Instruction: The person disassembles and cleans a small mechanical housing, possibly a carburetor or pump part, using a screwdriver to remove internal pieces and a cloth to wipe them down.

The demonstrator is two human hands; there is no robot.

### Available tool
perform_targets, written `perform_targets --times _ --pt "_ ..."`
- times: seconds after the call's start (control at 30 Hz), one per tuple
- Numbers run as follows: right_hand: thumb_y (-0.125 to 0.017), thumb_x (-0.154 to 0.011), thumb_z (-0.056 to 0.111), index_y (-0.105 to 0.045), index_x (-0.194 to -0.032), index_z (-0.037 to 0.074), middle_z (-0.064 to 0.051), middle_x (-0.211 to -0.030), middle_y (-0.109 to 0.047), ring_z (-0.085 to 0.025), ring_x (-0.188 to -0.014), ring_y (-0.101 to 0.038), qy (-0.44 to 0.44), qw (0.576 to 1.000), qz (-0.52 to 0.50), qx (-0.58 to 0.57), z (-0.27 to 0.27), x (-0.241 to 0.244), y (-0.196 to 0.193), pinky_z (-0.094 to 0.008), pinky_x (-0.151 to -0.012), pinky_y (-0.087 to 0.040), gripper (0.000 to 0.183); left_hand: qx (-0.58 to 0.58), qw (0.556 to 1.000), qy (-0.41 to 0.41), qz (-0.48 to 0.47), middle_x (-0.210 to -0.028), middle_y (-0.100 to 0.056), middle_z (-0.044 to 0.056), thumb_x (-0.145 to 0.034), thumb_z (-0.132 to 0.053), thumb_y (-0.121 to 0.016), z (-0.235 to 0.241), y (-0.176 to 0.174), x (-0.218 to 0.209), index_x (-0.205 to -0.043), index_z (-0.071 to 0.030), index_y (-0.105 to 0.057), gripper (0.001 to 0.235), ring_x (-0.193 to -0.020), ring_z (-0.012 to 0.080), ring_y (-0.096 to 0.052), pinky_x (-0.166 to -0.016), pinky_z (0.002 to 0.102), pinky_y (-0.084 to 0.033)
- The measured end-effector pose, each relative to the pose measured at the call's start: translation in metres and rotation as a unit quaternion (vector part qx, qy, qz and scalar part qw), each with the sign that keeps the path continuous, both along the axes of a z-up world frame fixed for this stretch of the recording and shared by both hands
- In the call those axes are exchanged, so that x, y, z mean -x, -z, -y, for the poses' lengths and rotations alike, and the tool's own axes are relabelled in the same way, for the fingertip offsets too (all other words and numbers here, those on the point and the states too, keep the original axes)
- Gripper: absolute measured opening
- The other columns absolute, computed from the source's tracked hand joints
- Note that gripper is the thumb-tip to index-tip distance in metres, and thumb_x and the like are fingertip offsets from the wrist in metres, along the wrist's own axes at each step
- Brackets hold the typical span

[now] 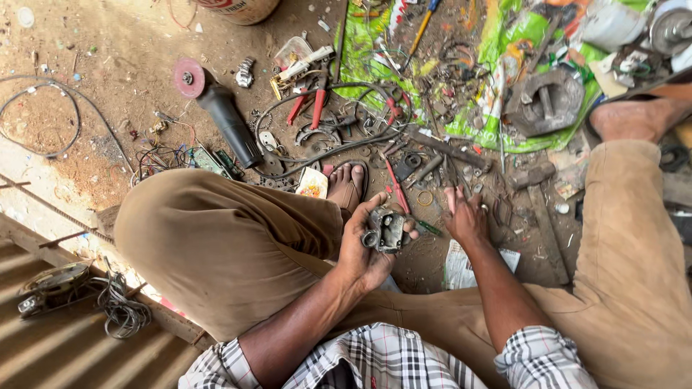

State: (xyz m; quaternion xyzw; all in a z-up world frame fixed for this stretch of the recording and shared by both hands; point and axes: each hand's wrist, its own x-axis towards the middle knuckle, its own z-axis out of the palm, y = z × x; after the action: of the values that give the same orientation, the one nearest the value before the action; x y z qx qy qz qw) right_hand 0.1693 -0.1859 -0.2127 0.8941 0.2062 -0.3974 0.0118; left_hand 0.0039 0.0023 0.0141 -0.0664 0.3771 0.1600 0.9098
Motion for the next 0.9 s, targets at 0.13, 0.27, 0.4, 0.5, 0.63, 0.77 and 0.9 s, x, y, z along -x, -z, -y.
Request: perform_targets --times 0.13,0.27,0.4,0.5,0.63,0.77,0.9 --pt "-0.081 -0.087 0.033 -0.046 -0.149 0.001 -0.03 -0.123 -0.057 -0.039 -0.094 -0.07 -0.06 0.997 0.051 -0.006 -0.001 -0.006 -0.009 -0.045 -0.077 -0.059 0.078 0.019 0.999 -0.002 0.046 -0.09 -0.068 0.012 -0.103 -0.026 -0.054 0.001 -0.002 0.004 -0.113 -0.012 -0.057 0.017 -0.081 0.0302 -0.067 -0.078 0.044 -0.057" --pt "-0.064 -0.097 0.026 -0.065 -0.132 -0.002 -0.027 -0.093 -0.077 -0.024 -0.067 -0.075 0.229 0.945 -0.202 -0.113 0.015 -0.015 -0.078 -0.035 -0.055 -0.063 0.045 -0.012 0.997 -0.004 0.08 -0.095 -0.068 0.011 -0.106 -0.029 -0.053 -0.003 0.003 0.008 -0.11 -0.007 -0.057 0.023 -0.086 0.03 -0.067 -0.081 0.043 -0.056" --pt "-0.072 -0.091 0.025 -0.063 -0.126 -0.005 -0.019 -0.107 -0.072 -0.023 -0.082 -0.075 0.05 0.965 -0.051 -0.252 0.032 0.004 -0.185 -0.034 -0.068 -0.062 0.048 -0.04 0.997 -0.009 0.07 -0.094 -0.066 0.013 -0.108 -0.033 -0.054 -0.007 0.004 0.01 -0.108 -0.001 -0.056 0.032 -0.091 0.0295 -0.067 -0.087 0.042 -0.057" --pt "-0.076 -0.086 0.018 -0.074 -0.103 0.0 -0.013 -0.106 -0.071 -0.024 -0.088 -0.076 0.025 0.943 -0.039 -0.33 0.034 0.031 -0.242 -0.036 -0.071 -0.061 0.026 -0.036 0.999 -0.02 0.005 -0.093 -0.066 0.011 -0.104 -0.027 -0.053 -0.009 -0.001 0.008 -0.108 -0.007 -0.054 0.02 -0.088 0.027 -0.068 -0.085 0.041 -0.059" --pt "-0.069 -0.088 0.003 -0.076 -0.106 0.002 -0.009 -0.115 -0.071 -0.024 -0.101 -0.077 0.046 0.924 -0.101 -0.366 0.017 0.052 -0.286 -0.037 -0.083 -0.063 0.019 -0.104 0.994 -0.043 -0.016 -0.086 -0.062 0.01 -0.102 -0.019 -0.052 -0.01 -0.012 0.005 -0.108 -0.01 -0.046 0.013 -0.085 0.0258 -0.068 -0.08 0.042 -0.061" --pt "-0.062 -0.07 -0.012 -0.07 -0.112 0.005 -0.013 -0.136 -0.057 -0.035 -0.117 -0.065 -0.124 0.923 0.012 -0.364 0.001 0.06 -0.315 -0.045 -0.094 -0.054 0.046 -0.197 0.979 -0.038 -0.029 -0.086 -0.06 0.011 -0.102 -0.017 -0.05 -0.013 -0.017 0.005 -0.114 -0.008 -0.046 0.016 -0.082 0.0268 -0.066 -0.076 0.04 -0.058" --pt "-0.063 -0.064 -0.013 -0.065 -0.115 0.015 -0.008 -0.141 -0.057 -0.035 -0.121 -0.061 -0.155 0.929 0.016 -0.336 -0.01 0.062 -0.321 -0.047 -0.097 -0.052 0.059 -0.291 0.954 -0.059 -0.037 -0.086 -0.059 0.012 -0.101 -0.014 -0.05 -0.013 -0.022 0.002 -0.112 -0.009 -0.04 0.016 -0.081 0.0289 -0.065 -0.078 0.042 -0.058"
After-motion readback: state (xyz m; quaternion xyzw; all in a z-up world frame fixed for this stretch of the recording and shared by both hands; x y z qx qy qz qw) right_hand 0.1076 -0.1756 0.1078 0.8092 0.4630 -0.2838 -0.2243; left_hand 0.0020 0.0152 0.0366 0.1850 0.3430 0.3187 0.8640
